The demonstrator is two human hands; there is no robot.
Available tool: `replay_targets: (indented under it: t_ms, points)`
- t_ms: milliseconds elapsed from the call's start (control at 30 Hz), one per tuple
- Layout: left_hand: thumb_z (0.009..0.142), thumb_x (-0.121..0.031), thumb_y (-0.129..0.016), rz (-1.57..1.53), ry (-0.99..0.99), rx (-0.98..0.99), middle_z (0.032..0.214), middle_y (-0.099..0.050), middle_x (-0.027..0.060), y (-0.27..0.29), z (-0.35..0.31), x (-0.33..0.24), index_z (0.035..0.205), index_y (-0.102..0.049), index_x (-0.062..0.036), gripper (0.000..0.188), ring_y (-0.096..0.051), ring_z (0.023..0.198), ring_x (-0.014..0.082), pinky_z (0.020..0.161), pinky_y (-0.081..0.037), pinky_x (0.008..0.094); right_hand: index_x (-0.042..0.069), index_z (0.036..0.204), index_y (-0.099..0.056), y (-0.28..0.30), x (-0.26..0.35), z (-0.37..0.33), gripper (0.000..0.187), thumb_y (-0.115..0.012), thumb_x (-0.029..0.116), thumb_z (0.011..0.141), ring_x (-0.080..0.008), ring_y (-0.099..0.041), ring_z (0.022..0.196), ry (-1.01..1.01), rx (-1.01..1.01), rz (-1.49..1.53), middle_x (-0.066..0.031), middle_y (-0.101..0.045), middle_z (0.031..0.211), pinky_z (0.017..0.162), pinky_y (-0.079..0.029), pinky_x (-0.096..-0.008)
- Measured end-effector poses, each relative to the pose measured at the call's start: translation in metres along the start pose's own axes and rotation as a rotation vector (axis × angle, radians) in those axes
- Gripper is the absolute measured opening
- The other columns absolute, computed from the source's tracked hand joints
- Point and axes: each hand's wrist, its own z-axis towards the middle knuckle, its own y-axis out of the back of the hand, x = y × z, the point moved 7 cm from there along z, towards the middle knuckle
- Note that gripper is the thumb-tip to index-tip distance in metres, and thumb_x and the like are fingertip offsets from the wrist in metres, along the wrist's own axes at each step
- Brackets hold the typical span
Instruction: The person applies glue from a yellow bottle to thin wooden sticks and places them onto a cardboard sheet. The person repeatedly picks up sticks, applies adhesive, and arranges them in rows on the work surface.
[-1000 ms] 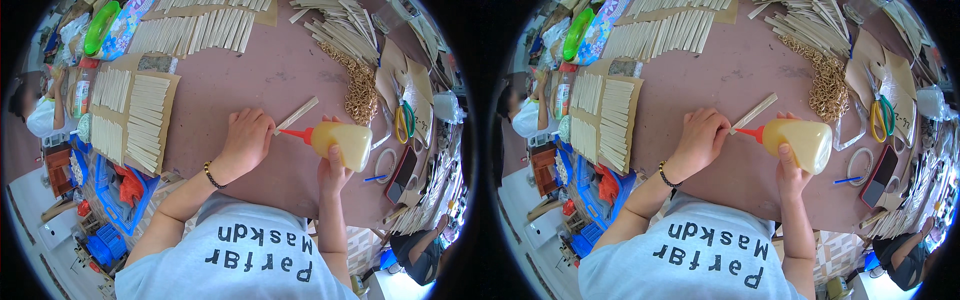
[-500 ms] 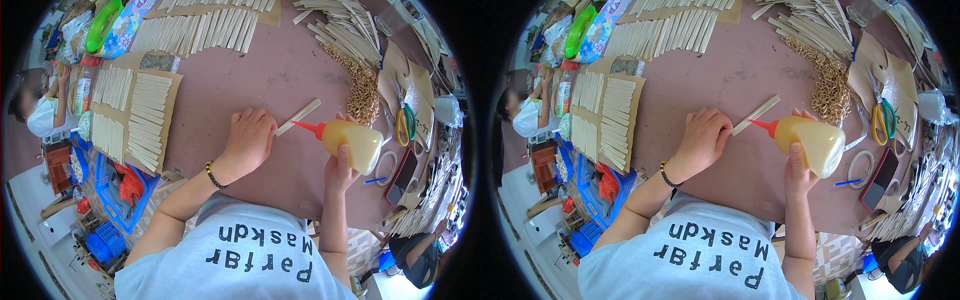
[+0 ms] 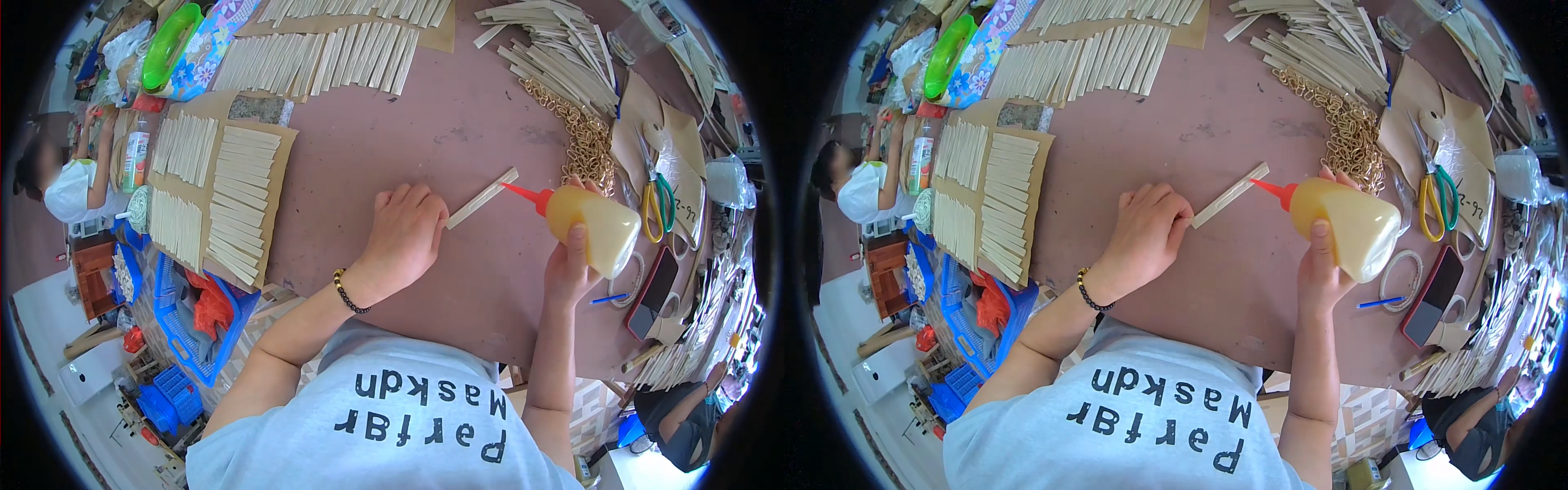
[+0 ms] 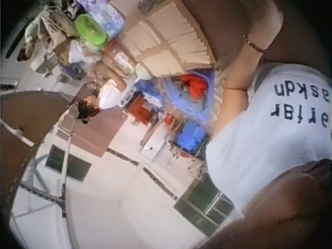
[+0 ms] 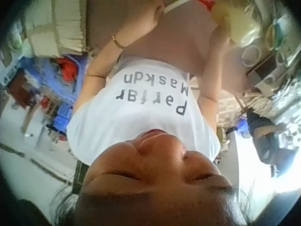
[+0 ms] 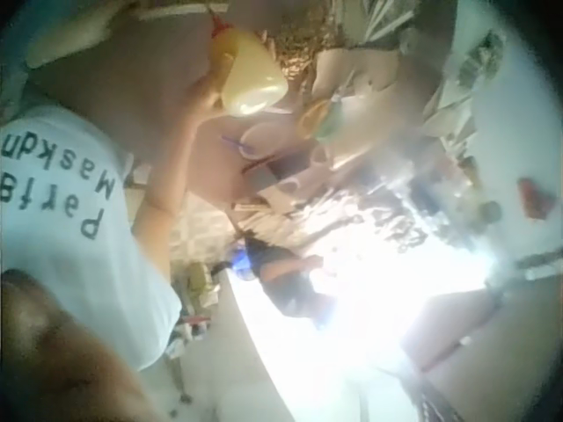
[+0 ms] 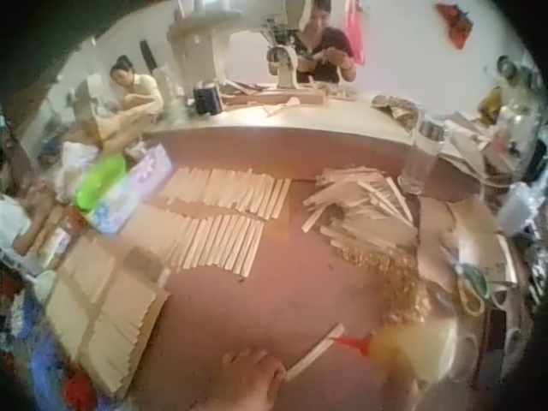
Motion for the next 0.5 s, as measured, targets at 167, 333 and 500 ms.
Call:
replay_targets:
  t_ms: [167, 333, 500]
  points:
    - [0.076, -0.004, -0.061, 0.017, -0.014, -0.005, 0.081, -0.051, 0.0034, -0.001, 0.000, -0.002, 0.080, -0.056, -0.0097, 0.009, -0.050, 0.081, 0.0230, 0.076, -0.033, 0.0365, 0.000, 0.129, -0.035, 0.005, -0.002, 0.004, 0.051, -0.059, 0.014, 0.087, -0.0371, -0.047, 0.118, 0.032, -0.035, 0.012, -0.0198, -0.047, 0.127, 0.099, -0.041, -0.0496]
    - [0.075, -0.003, -0.061, 0.015, -0.016, -0.010, 0.080, -0.051, 0.0035, -0.001, 0.001, -0.003, 0.079, -0.055, -0.0095, 0.009, -0.050, 0.081, 0.0228, 0.075, -0.033, 0.0366, -0.001, 0.129, -0.035, 0.011, -0.004, 0.007, 0.051, -0.059, 0.014, 0.086, -0.0364, -0.047, 0.118, 0.067, -0.065, -0.009, -0.0196, -0.046, 0.127, 0.098, -0.041, -0.0496]
    - [0.074, -0.002, -0.061, 0.008, -0.025, -0.008, 0.080, -0.051, 0.0032, 0.001, 0.001, -0.002, 0.078, -0.055, -0.0094, 0.010, -0.050, 0.081, 0.0230, 0.073, -0.032, 0.0363, -0.003, 0.128, -0.036, 0.012, -0.005, 0.008, 0.052, -0.060, 0.016, 0.086, -0.0351, -0.048, 0.118, 0.011, -0.095, 0.121, -0.0188, -0.046, 0.127, 0.097, -0.042, -0.0474]
